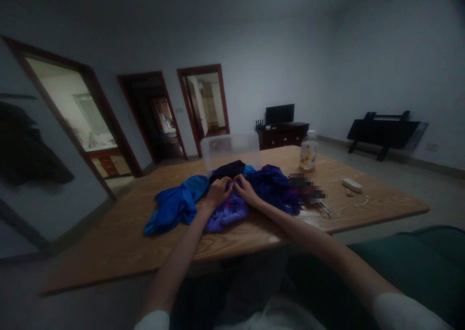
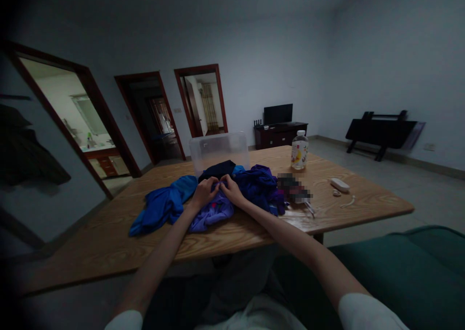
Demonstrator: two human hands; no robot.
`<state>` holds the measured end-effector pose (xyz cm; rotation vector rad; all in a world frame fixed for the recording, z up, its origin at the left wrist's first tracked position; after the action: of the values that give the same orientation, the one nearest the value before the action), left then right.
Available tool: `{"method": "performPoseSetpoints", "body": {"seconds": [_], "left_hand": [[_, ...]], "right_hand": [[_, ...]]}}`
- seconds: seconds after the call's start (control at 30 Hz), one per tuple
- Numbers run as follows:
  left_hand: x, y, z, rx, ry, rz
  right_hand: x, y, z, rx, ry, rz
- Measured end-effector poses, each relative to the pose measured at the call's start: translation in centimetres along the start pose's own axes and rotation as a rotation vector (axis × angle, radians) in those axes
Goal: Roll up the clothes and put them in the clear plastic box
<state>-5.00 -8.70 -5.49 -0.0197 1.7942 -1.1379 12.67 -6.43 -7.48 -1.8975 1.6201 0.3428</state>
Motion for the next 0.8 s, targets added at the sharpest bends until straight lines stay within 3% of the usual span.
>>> {"method": "performPoseSetpoints", "body": {"seconds": [0.8], "left_hand": [[0.04,0.0,0.0,0.003,-0.007,-0.003]], "right_hand": [[-0.05,0.11,0.16,0.003,0.013,-0.001]]}}
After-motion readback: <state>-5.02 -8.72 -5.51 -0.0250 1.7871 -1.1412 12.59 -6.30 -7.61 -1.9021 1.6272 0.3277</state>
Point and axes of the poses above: each hand's wrist, its own x-axis away from the middle knuckle, its own y-axis out of the palm, z = x × y, the point moved 1 cm from there along -x, towards the middle knuckle, and after that the axes turned 10 degrees about y, right-handed, at the moved point
